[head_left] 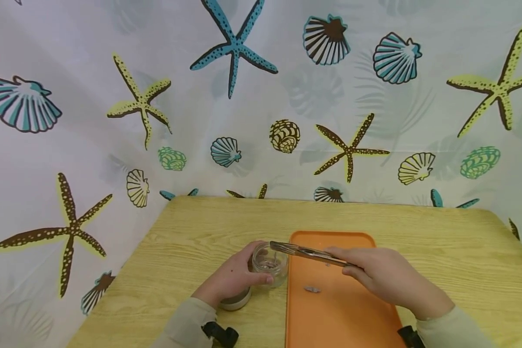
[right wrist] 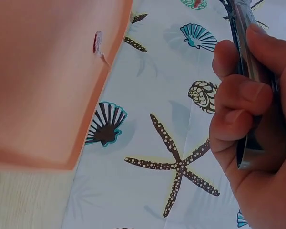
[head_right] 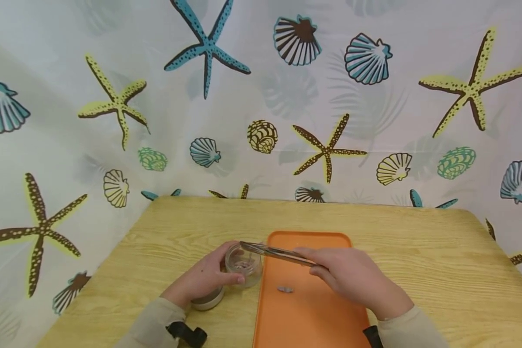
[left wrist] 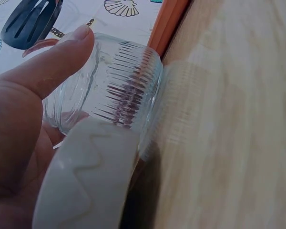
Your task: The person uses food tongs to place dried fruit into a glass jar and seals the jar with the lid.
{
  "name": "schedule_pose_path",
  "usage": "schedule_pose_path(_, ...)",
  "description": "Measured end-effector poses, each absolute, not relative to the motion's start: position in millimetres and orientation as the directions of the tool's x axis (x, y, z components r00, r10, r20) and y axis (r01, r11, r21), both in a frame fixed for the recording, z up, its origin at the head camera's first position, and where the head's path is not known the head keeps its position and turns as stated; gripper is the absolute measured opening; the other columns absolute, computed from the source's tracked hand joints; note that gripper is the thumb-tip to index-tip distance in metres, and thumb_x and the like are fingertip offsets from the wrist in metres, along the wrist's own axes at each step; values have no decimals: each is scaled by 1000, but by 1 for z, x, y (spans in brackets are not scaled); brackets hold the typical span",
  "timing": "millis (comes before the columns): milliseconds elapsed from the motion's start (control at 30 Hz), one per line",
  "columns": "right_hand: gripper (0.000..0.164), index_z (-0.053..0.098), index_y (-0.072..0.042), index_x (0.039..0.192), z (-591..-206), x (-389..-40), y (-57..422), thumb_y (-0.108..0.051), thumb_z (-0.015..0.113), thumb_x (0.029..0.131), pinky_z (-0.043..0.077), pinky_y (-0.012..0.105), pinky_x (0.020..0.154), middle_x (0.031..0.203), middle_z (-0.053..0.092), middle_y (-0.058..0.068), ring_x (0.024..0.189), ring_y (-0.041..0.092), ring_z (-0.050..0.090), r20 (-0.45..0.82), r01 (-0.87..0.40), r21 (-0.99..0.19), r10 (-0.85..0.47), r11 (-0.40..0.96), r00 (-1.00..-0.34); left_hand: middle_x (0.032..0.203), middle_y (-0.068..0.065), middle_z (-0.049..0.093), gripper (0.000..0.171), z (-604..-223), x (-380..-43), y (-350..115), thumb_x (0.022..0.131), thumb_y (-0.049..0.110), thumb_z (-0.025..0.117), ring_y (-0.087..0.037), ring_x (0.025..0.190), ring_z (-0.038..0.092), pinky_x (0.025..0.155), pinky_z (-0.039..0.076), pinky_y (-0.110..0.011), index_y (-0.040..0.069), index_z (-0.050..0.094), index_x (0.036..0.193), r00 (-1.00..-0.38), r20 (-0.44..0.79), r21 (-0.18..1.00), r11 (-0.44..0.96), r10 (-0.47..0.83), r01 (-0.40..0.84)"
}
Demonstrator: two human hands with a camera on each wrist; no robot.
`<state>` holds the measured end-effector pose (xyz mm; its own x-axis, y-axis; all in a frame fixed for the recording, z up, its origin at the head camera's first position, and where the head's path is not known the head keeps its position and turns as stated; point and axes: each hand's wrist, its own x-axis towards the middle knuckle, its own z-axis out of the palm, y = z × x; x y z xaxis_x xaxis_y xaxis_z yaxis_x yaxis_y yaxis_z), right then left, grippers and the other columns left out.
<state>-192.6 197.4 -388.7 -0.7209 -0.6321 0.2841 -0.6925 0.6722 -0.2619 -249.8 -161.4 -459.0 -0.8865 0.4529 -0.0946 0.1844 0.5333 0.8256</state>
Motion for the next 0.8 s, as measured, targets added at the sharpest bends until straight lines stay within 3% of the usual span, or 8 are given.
schedule_pose_path(300, 48, 52, -33, 150, -391, -197, 189, -34, 61, 103, 56, 39, 80, 131, 66, -9, 105, 12, 68, 264, -697, -264, -645, 667, -717, 150, -8, 46, 91, -457, -249, -161, 87, 48, 80, -24, 120, 57, 98, 46, -51, 23, 32, 159, -881, -104, 846, 507, 462, 166)
schedule_pose_path(600, 49, 53, -31, 149, -391, -196, 187, -31, 64, 101, 55, 34, 73, 122, 69, -9, 97, 8, 68, 270, -694, -271, -640, 667, -720, 157, -8, 39, 93, -457, -248, -162, 86, 49, 80, -31, 136, 47, 104, 40, -56, 21, 31, 160, -890, -97, 833, 526, 445, 172)
schedule_pose_path(800, 50, 53, -31, 150, -392, -194, 189, -32, 64, 101, 53, 32, 70, 122, 69, -8, 91, 5, 66, 240, -671, -300, -627, 678, -741, 150, -9, 46, 90, -457, -248, -162, 86, 46, 80, -27, 127, 54, 102, 43, -53, 22, 33, 159, -887, -91, 838, 517, 452, 177)
